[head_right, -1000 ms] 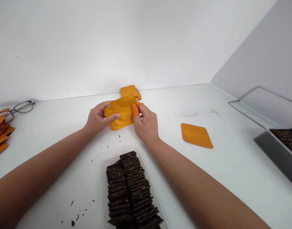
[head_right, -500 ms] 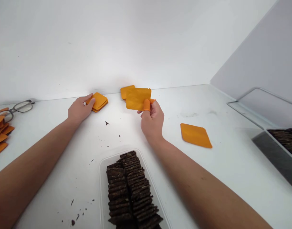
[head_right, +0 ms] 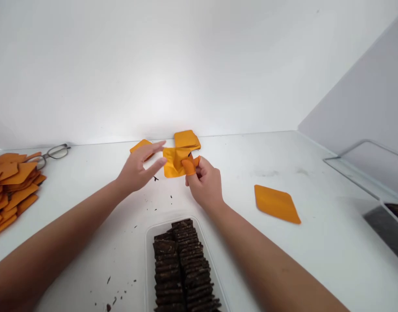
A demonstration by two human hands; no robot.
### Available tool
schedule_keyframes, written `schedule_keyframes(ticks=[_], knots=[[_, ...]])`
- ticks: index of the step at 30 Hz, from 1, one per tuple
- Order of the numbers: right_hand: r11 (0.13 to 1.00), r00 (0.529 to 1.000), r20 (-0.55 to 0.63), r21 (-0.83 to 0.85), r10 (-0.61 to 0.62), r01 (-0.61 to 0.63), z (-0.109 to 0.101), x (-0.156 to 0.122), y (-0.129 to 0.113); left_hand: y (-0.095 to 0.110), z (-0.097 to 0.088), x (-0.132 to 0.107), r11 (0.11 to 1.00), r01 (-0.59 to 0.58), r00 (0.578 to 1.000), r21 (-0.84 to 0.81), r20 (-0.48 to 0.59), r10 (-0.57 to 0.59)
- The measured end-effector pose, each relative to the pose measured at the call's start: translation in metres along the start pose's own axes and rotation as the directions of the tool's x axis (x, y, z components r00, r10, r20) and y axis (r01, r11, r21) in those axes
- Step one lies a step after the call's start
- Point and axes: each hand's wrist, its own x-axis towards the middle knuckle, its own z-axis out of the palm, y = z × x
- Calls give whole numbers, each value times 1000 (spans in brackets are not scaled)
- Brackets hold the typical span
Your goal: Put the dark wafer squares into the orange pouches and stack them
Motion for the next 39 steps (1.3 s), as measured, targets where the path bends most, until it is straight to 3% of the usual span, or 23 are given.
schedule_keyframes(ticks=[8,11,16,18,23,24,26,28,31,33,36,39], knots=[[990,983,127,-20,-134,137,1,-7,-5,26,-5,-18,975,-63,998,-213,15,67],[991,979,158,47,-128,122,3,-4,-22,35,-8,-25,966,-8,991,-259,-134,-28],[978,951,251,147,-179,145,0,8,-61,51,-1,-33,958,-17,900,-286,-421,-110],[973,942,261,147,-211,178,-3,11,-74,59,3,-36,963,-63,879,-260,-472,-70],[964,929,262,116,-261,239,-17,9,-93,73,2,-41,964,-243,840,-108,-521,153],[963,925,271,117,-266,243,-20,9,-96,76,-1,-40,962,-260,836,-83,-517,181],[962,920,287,125,-268,241,-27,11,-99,83,-11,-38,973,-215,877,-80,-454,157],[963,919,293,140,-264,232,-32,15,-102,91,-23,-34,988,-78,944,-129,-329,32],[967,925,288,137,-246,214,-36,17,-106,104,-38,-31,976,93,966,-196,-221,-136],[972,930,285,119,-231,205,-37,14,-109,111,-44,-31,975,64,973,-211,-204,-108],[976,934,284,93,-216,198,-39,10,-114,115,-45,-31,969,-66,982,-239,-185,21],[954,912,289,30,-293,297,-42,9,-124,109,-40,-31,965,-71,967,-254,-254,4]])
